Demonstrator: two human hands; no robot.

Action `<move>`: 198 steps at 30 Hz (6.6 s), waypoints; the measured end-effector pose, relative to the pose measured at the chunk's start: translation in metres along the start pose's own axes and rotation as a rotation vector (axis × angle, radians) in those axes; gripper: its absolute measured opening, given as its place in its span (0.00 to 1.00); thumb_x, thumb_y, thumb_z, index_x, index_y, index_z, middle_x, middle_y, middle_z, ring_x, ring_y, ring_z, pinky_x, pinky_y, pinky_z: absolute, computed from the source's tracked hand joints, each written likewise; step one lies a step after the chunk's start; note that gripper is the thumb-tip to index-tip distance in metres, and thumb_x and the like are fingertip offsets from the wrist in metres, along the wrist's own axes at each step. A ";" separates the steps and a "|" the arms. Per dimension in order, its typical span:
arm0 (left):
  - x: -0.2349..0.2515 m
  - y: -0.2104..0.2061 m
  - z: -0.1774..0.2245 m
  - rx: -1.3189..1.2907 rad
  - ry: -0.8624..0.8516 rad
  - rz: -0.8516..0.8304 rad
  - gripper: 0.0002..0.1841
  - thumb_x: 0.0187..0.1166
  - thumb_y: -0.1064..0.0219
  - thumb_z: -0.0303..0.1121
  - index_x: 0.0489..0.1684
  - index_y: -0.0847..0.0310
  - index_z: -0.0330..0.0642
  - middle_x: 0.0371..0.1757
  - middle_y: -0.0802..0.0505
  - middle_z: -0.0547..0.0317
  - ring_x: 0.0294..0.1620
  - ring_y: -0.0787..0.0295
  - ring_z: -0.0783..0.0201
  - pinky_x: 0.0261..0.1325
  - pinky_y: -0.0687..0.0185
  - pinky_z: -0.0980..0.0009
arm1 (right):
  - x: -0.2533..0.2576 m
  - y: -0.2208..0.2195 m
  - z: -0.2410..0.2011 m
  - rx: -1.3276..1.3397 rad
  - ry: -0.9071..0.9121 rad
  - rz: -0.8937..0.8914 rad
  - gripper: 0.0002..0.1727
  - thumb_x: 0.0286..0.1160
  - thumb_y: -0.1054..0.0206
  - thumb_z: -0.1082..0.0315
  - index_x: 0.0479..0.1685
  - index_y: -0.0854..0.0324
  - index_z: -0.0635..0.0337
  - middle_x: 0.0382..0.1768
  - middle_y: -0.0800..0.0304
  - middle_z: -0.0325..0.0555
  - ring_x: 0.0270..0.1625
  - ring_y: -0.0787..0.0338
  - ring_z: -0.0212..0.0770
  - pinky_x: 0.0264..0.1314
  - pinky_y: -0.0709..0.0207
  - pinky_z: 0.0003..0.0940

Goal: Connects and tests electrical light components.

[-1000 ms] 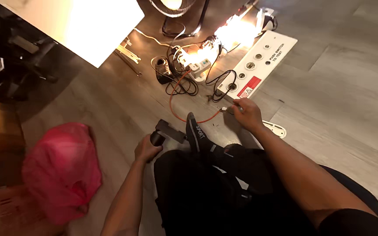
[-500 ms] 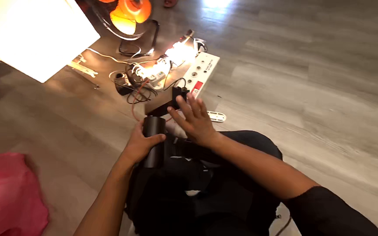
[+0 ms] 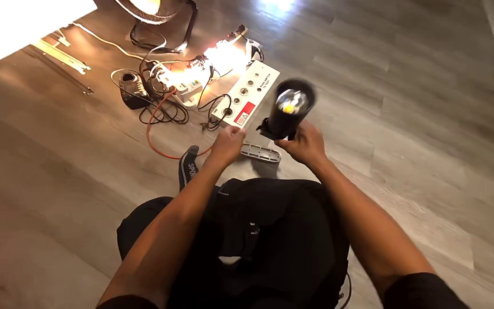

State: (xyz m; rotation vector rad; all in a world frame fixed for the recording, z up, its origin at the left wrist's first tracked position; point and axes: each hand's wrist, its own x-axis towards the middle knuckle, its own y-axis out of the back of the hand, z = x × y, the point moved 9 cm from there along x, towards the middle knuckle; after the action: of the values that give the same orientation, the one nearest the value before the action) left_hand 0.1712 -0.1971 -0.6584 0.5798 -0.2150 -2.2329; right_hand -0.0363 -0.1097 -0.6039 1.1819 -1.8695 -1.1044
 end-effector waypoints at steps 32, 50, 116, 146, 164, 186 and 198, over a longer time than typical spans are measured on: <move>0.067 -0.168 -0.075 0.894 -0.652 -0.240 0.29 0.80 0.35 0.41 0.80 0.26 0.38 0.87 0.30 0.38 0.91 0.44 0.38 0.89 0.55 0.35 | 0.013 -0.089 0.096 0.614 -0.420 -0.193 0.23 0.60 0.13 0.60 0.53 0.13 0.57 0.39 0.05 0.47 0.40 0.05 0.42 0.48 0.10 0.47; 0.063 -0.132 -0.096 0.588 -0.312 -0.209 0.18 0.82 0.40 0.37 0.65 0.16 0.40 0.83 0.24 0.45 0.84 0.32 0.43 0.82 0.39 0.41 | 0.042 -0.153 0.078 0.072 -0.097 -0.340 0.37 0.55 0.12 0.52 0.64 0.19 0.61 0.57 0.10 0.59 0.62 0.11 0.56 0.66 0.21 0.65; 0.140 -0.061 -0.099 0.296 0.165 0.017 0.13 0.85 0.41 0.37 0.54 0.13 0.44 0.51 0.06 0.46 0.56 0.09 0.45 0.53 0.17 0.39 | 0.037 -0.141 0.109 -0.366 -0.077 -0.668 0.34 0.68 0.21 0.58 0.73 0.26 0.64 0.67 0.17 0.63 0.66 0.14 0.65 0.64 0.21 0.68; 0.277 0.103 -0.059 1.448 0.000 -0.045 0.42 0.74 0.29 0.35 0.93 0.44 0.44 0.83 0.33 0.24 0.81 0.35 0.27 0.77 0.39 0.37 | 0.034 -0.139 0.111 -0.352 -0.151 -0.695 0.37 0.69 0.24 0.56 0.77 0.29 0.63 0.71 0.20 0.63 0.71 0.16 0.63 0.70 0.24 0.65; 0.256 0.145 -0.069 1.215 -0.213 0.161 0.58 0.49 0.14 0.37 0.91 0.43 0.53 0.84 0.30 0.30 0.82 0.35 0.26 0.79 0.45 0.30 | 0.036 -0.139 0.113 -0.316 -0.163 -0.680 0.37 0.69 0.24 0.56 0.77 0.29 0.63 0.71 0.20 0.62 0.71 0.16 0.62 0.70 0.24 0.64; 0.294 0.225 -0.080 0.620 0.343 0.166 0.39 0.76 0.36 0.58 0.74 0.28 0.30 0.71 0.19 0.26 0.79 0.29 0.29 0.75 0.40 0.26 | 0.033 -0.141 0.120 -0.289 -0.175 -0.646 0.34 0.67 0.24 0.55 0.72 0.23 0.64 0.64 0.13 0.65 0.68 0.14 0.65 0.69 0.25 0.70; 0.326 0.214 -0.090 0.444 0.256 0.105 0.21 0.78 0.36 0.44 0.57 0.18 0.34 0.55 0.12 0.40 0.61 0.16 0.45 0.65 0.29 0.36 | 0.031 -0.141 0.117 -0.243 -0.119 -0.586 0.30 0.66 0.22 0.58 0.67 0.19 0.62 0.59 0.10 0.63 0.65 0.12 0.65 0.66 0.25 0.73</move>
State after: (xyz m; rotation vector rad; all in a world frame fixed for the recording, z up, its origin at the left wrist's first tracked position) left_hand 0.1695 -0.5798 -0.7759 1.0577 -0.6010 -1.9908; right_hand -0.0961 -0.1356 -0.7778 1.5910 -1.4412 -1.6936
